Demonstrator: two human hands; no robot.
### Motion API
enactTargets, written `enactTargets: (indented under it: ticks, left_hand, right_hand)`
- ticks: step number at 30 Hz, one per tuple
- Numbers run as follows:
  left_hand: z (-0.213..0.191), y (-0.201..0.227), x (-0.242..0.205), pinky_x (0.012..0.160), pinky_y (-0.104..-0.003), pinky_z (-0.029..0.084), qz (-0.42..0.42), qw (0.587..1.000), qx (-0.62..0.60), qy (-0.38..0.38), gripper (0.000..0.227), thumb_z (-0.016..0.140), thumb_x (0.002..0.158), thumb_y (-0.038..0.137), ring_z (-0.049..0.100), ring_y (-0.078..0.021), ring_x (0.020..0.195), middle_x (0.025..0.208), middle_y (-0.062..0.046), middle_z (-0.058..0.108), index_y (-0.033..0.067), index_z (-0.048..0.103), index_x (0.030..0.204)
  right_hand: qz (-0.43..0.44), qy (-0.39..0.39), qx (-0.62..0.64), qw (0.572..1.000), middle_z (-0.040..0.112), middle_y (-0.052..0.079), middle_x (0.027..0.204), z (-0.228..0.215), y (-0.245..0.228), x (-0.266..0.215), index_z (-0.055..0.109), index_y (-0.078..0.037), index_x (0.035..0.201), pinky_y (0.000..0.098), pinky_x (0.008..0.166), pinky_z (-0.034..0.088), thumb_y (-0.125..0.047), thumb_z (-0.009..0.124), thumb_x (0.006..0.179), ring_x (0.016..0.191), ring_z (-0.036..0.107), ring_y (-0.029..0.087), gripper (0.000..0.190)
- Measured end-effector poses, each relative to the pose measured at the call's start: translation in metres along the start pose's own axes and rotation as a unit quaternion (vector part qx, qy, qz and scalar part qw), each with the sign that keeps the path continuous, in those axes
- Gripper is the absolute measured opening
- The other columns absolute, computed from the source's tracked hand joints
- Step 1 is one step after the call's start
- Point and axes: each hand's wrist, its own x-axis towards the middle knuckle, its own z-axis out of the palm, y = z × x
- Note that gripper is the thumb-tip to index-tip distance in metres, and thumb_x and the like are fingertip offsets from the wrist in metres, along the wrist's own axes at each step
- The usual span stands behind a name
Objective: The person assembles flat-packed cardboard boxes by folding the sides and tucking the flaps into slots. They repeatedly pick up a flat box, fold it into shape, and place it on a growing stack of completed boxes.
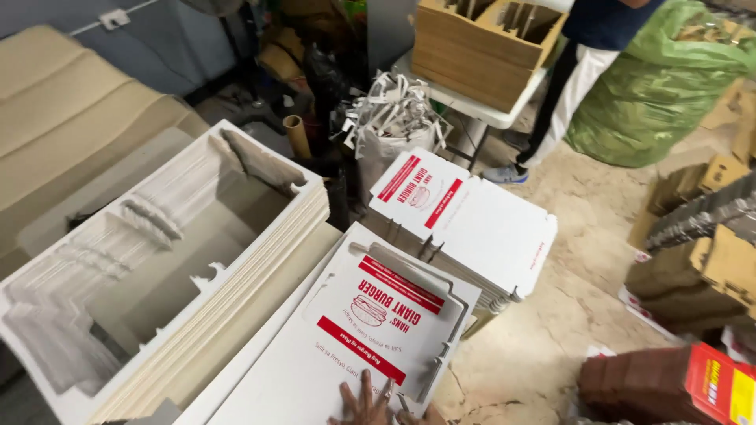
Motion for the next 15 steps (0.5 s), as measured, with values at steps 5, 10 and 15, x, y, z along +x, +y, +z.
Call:
enactTargets:
  ticks: [5, 10, 15]
  left_hand:
    - [-0.054, -0.03, 0.029, 0.113, -0.082, 0.009, -0.028, 0.724, -0.105, -0.681, 0.083, 0.054, 0.102, 0.03, -0.028, -0.0357, 0.156, 0.169, 0.013, -0.029, 0.0546, 0.0, 0.161]
    - [-0.018, -0.105, -0.061, 0.109, -0.082, 0.018, 0.013, 0.776, -0.003, -0.631, 0.086, 0.057, 0.098, 0.054, -0.02, -0.0376, 0.159, 0.17, 0.014, -0.027, 0.0616, -0.005, 0.157]
    - [-0.054, -0.174, -0.14, 0.11, -0.072, 0.033, 0.018, 0.821, -0.058, -0.567, 0.065, 0.044, 0.104, 0.04, -0.001, -0.049, 0.156, 0.172, 0.002, -0.007, 0.0497, 0.013, 0.16]
  right_hand:
    - [0.188, 0.053, -0.028, 0.98, 0.07, 0.018, 0.063, -0.018, 0.001, 0.014, 0.079, 0.006, 0.114, 0.0303, 0.044, 0.051, -0.016, 0.094, 0.075, 0.049, 0.064, 0.025, 0.047]
    - [0.231, -0.014, -0.136, 0.963, 0.07, 0.014, 0.078, -0.037, -0.021, 0.004, 0.066, 0.0, 0.091, 0.0366, 0.053, 0.06, -0.027, 0.089, 0.079, 0.063, 0.069, 0.024, 0.037]
    - [0.189, -0.087, -0.156, 0.966, 0.08, 0.013, 0.093, -0.082, 0.04, 0.01, 0.073, -0.002, 0.103, 0.038, 0.067, 0.064, -0.007, 0.07, 0.082, 0.085, 0.077, 0.023, 0.021]
